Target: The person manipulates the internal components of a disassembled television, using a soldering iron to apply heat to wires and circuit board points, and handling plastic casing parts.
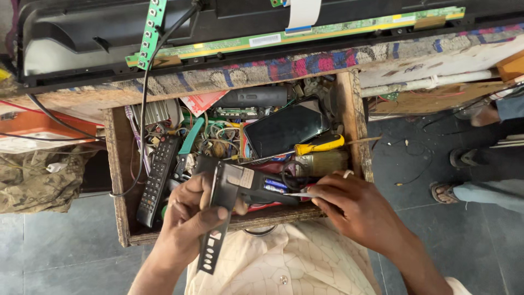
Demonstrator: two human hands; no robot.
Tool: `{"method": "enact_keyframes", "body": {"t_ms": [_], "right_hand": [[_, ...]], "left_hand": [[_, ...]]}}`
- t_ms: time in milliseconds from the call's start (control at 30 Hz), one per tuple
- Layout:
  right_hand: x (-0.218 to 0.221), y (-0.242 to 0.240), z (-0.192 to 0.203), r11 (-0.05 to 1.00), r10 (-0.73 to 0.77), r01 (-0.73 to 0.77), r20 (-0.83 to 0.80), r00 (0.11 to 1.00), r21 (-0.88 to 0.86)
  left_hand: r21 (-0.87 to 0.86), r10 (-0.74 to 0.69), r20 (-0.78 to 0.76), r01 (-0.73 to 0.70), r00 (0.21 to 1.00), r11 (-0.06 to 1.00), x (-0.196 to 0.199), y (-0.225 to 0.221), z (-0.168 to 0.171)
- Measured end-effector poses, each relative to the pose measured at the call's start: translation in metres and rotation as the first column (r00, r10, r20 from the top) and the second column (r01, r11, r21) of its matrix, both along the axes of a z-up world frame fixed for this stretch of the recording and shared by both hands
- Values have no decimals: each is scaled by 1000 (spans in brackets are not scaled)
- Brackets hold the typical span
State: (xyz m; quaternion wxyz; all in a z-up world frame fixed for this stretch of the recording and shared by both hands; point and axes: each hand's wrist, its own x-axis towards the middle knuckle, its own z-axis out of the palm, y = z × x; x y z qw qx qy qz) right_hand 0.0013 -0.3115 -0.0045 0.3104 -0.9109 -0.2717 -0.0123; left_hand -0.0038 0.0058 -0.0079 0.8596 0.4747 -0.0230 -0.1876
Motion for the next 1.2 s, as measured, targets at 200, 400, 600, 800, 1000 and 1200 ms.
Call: {"method": "enact_keyframes", "body": {"t_ms": [200, 400, 600, 800, 1000, 1200], "right_hand": [[20, -1, 8, 981, 159, -149, 78, 984, -125], [46, -6, 17, 830, 284, -315, -137, 949, -460], [72, -16, 0, 894, 373, -269, 260, 891, -358], [92, -15, -8, 962, 257, -223, 245, 935, -160], [94, -27, -14, 982, 168, -144, 218, 961, -121], [83, -39, -16, 967, 186, -204, 127, 974, 153]], "left_hand": [[257, 62, 37, -70, 997, 964, -3, 19, -1], [172, 44, 100, -61, 994, 983, 1, 15, 3], [239, 29, 147, -64, 989, 969, 6, 7, -2], [200, 19, 153, -49, 988, 979, 5, 1, -2], [295, 36, 84, -59, 996, 954, 8, 2, 2], [495, 36, 142, -103, 989, 863, 6, 3, 4]]}}
